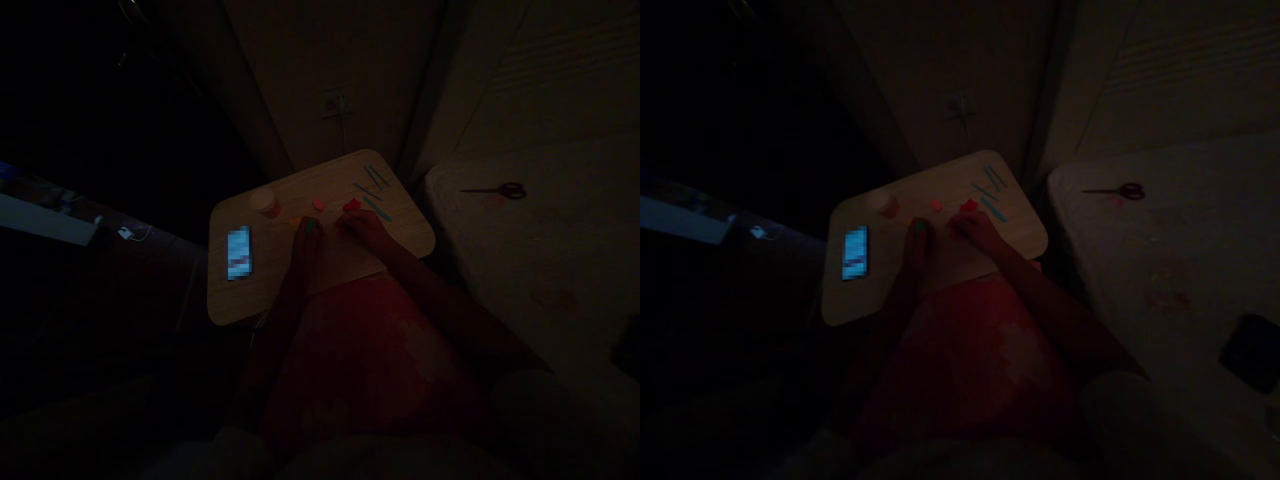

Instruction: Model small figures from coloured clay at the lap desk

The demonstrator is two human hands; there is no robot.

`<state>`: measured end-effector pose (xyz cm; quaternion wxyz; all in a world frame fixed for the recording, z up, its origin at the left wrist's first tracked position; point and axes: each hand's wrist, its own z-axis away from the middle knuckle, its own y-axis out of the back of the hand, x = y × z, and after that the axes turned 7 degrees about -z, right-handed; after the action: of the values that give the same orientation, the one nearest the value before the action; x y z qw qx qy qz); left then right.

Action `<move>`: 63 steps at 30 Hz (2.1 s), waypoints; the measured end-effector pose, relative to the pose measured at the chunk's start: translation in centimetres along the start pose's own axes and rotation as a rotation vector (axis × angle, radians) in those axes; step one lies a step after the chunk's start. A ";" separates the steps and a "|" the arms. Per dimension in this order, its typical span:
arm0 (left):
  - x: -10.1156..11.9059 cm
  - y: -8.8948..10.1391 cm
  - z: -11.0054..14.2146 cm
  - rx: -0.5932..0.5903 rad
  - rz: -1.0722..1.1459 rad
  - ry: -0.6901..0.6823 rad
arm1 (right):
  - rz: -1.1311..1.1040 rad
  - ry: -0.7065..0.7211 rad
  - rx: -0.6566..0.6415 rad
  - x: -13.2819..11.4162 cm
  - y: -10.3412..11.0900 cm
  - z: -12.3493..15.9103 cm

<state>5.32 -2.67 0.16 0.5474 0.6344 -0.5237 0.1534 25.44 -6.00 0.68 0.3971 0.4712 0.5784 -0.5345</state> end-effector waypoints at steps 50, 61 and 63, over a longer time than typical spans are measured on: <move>0.2 -0.2 -0.5 0.207 -0.026 -0.117 | 0.702 0.238 -0.026 -3.6 -3.5 -5.9; 1.3 0.4 -0.8 0.076 0.086 -0.150 | 0.225 0.135 -0.066 -0.9 -4.2 -0.8; 1.5 0.5 -1.0 0.080 0.043 -0.184 | 0.166 0.106 -0.080 -0.5 -4.1 -0.5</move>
<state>5.85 -2.51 1.90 0.4678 0.6558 -0.5788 0.1270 21.58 -5.54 2.20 0.4275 0.5289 0.5783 -0.4506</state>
